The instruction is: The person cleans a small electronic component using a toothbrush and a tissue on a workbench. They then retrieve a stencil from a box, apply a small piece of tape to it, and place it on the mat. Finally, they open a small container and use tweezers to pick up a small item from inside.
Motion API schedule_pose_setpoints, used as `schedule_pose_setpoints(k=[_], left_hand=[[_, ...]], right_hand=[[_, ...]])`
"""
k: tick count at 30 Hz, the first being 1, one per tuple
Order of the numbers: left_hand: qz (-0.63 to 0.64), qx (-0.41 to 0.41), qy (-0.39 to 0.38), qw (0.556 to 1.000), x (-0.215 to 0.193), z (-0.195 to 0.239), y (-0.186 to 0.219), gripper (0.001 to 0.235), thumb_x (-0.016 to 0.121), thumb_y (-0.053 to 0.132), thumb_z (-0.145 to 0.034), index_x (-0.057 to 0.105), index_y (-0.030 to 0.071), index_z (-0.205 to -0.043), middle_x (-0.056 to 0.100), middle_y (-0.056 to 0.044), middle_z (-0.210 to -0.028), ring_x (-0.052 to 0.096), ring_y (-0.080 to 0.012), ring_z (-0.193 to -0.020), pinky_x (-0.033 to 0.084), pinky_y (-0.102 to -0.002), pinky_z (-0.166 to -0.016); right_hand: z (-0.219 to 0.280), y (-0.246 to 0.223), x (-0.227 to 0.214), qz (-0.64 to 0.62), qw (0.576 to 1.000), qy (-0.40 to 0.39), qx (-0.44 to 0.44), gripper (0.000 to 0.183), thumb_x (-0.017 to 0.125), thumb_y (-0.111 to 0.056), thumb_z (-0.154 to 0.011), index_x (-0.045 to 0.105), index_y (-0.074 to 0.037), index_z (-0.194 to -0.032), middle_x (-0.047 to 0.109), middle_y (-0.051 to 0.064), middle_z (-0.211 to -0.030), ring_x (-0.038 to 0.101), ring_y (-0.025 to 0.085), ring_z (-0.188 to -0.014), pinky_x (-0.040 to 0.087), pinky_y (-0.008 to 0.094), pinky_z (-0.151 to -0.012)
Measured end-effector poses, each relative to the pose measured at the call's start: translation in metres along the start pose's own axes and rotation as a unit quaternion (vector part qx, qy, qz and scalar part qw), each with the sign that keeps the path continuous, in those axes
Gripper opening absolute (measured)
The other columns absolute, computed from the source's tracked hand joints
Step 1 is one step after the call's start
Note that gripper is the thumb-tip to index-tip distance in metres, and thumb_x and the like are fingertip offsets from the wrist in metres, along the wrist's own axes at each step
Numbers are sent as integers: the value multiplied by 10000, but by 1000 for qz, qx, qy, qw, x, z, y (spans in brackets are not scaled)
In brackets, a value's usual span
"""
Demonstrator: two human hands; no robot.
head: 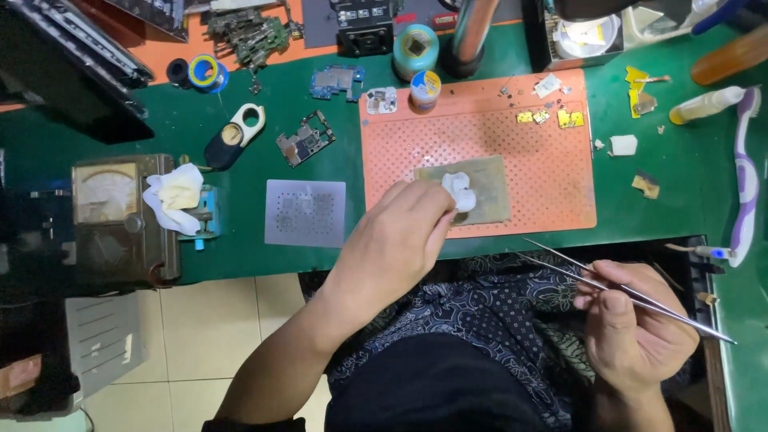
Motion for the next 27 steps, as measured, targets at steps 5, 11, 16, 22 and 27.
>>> schedule_pose_setpoints(k=[5,11,16,22,27], left_hand=[[-59,-31,-128,990,31,-9,-6,98,451,96,-849,490,41,-778,479,-78,-746,454,-270,-797,393,-406,-551],[-100,31,-145,984,26,-22,-12,68,507,17,-764,509,67,-718,485,-44,-688,446,-262,-698,386,-385,-540],[97,-57,-69,991,6,-27,-20,120,534,112,-792,641,79,-836,656,-40,-846,613,-166,-775,438,-263,-698],[85,-69,58,992,-4,-16,-24,110,581,115,-798,656,157,-867,634,-16,-780,636,-202,-734,508,-274,-622],[109,-85,46,989,-3,-12,-26,134,556,100,-809,645,135,-902,628,-58,-766,637,-240,-715,509,-300,-604]], right_hand=[[-1,5,-12,7,1000,9,7,237,458,-98,-862,492,107,-975,516,220,-797,533,175,-567,474,178,-525],[-12,-8,10,64,996,-54,-9,201,458,-76,-842,526,86,-939,562,163,-720,532,176,-608,434,209,-584],[-11,-21,37,107,983,-120,-92,221,630,-15,-726,565,69,-919,628,168,-816,636,212,-723,524,254,-703],[0,-7,56,114,959,-47,-256,114,642,-79,-742,656,-8,-830,633,122,-789,593,250,-642,399,343,-640],[2,-6,57,130,956,-34,-259,117,655,-102,-734,661,-14,-812,643,107,-768,583,252,-640,362,348,-619]])
Point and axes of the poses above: each hand's wrist, its own z-axis away from the middle knuckle, its own x-axis out of the palm, y = z × x, the point moved 5 cm from there along -z, towards the middle knuckle
